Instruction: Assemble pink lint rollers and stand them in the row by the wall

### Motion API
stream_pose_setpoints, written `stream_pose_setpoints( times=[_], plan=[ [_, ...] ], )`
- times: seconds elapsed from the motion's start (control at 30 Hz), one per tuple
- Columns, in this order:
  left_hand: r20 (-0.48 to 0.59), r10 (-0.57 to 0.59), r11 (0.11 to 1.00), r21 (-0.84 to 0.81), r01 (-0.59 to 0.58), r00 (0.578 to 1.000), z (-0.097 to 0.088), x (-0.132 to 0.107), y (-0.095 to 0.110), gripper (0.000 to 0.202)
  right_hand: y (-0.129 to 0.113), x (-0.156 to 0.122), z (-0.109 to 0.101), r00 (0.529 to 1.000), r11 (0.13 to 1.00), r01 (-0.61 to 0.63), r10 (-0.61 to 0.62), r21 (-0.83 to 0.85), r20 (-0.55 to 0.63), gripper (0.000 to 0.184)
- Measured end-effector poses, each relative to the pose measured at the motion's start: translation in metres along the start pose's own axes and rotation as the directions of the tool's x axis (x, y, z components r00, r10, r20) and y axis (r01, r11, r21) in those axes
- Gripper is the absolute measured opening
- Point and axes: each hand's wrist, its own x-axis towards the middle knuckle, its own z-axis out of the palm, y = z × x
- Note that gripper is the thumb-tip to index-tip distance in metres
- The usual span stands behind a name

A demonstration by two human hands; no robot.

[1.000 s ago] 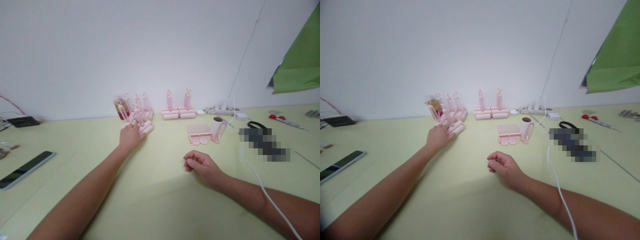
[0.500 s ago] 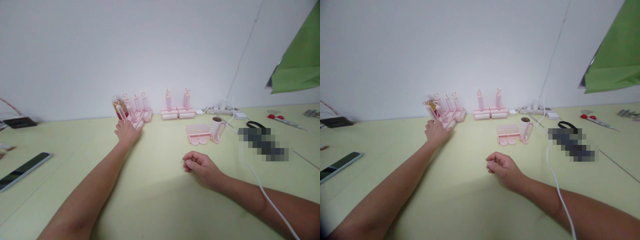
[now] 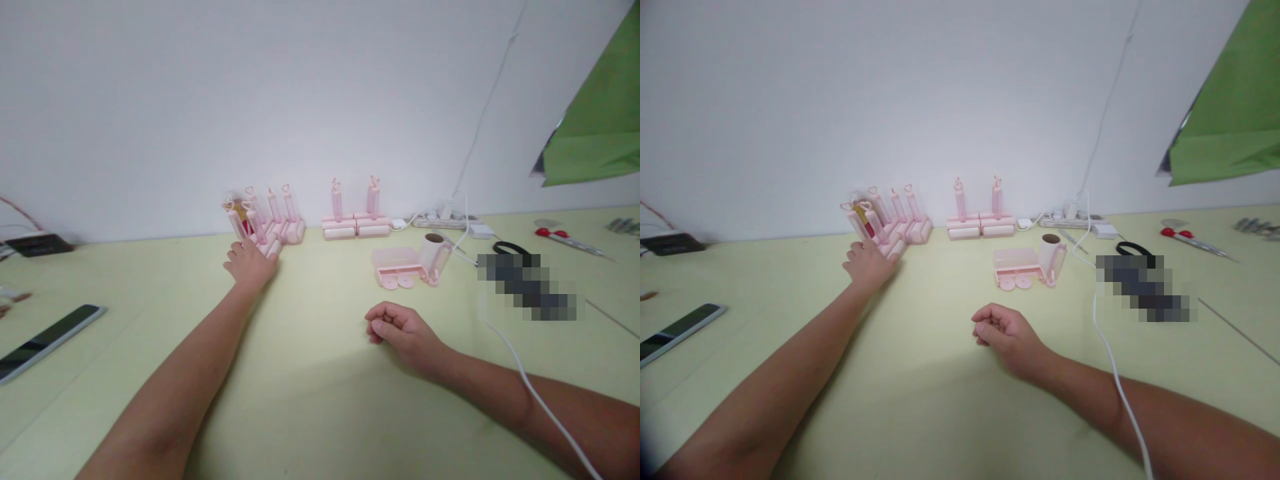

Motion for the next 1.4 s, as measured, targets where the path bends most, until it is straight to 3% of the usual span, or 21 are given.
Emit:
stream_pose_setpoints(
  times=[0.3, 0.47, 0.57, 0.63, 0.7, 0.8, 0.9, 1.03, 1.2, 1.4],
  plan=[
    [-0.062, -0.046, 0.996, 0.076, 0.050, 0.997, 0.004, 0.002, 0.009, 0.074, 0.003, 0.002, 0.000, 1.000, 1.000, 0.009, -0.009, -0.003, 0.003, 0.018],
    [-0.117, -0.039, 0.999, -0.013, 0.038, 0.992, -0.008, -0.002, 0.005, 0.074, 0.002, 0.002, 0.000, 1.000, 1.000, 0.014, -0.014, 0.000, 0.000, 0.017],
    [-0.245, 0.041, 0.997, -0.060, -0.057, 0.969, -0.023, -0.014, 0.010, 0.065, -0.001, 0.002, 0.001, 1.000, 1.000, 0.013, -0.013, -0.005, -0.002, 0.017],
    [-0.274, 0.181, 0.968, -0.121, -0.221, 0.945, -0.033, -0.027, 0.024, 0.055, -0.002, 0.003, 0.003, 1.000, 1.000, 0.014, -0.014, -0.010, -0.003, 0.017],
    [-0.262, 0.386, 0.869, -0.218, -0.444, 0.884, -0.042, -0.042, 0.047, 0.043, -0.002, 0.003, 0.004, 1.000, 1.000, 0.015, -0.015, -0.015, -0.004, 0.017],
    [-0.228, 0.649, 0.609, -0.416, -0.675, 0.726, -0.051, -0.064, 0.096, 0.030, 0.000, 0.005, 0.004, 1.000, 1.000, 0.020, -0.020, -0.016, -0.002, 0.016],
    [-0.228, 0.766, 0.433, -0.509, -0.744, 0.602, -0.055, -0.079, 0.152, 0.030, 0.001, 0.005, 0.004, 1.000, 1.000, 0.026, -0.026, -0.008, 0.000, 0.015],
    [-0.136, 0.878, 0.331, -0.518, -0.789, 0.458, -0.047, -0.089, 0.218, 0.033, 0.001, 0.005, 0.005, 0.999, 0.999, 0.039, -0.039, -0.016, -0.014, 0.013],
    [0.013, 0.932, 0.325, -0.479, -0.816, 0.363, -0.028, -0.094, 0.278, 0.038, 0.005, 0.006, 0.002, 0.999, 0.999, 0.049, -0.049, -0.018, 0.002, 0.014],
    [0.114, 0.938, 0.337, -0.514, -0.789, 0.327, -0.022, -0.084, 0.303, 0.030, 0.006, 0.013, -0.008, 0.986, 0.974, 0.113, -0.135, -0.198, -0.097, 0.012]
  ],
)
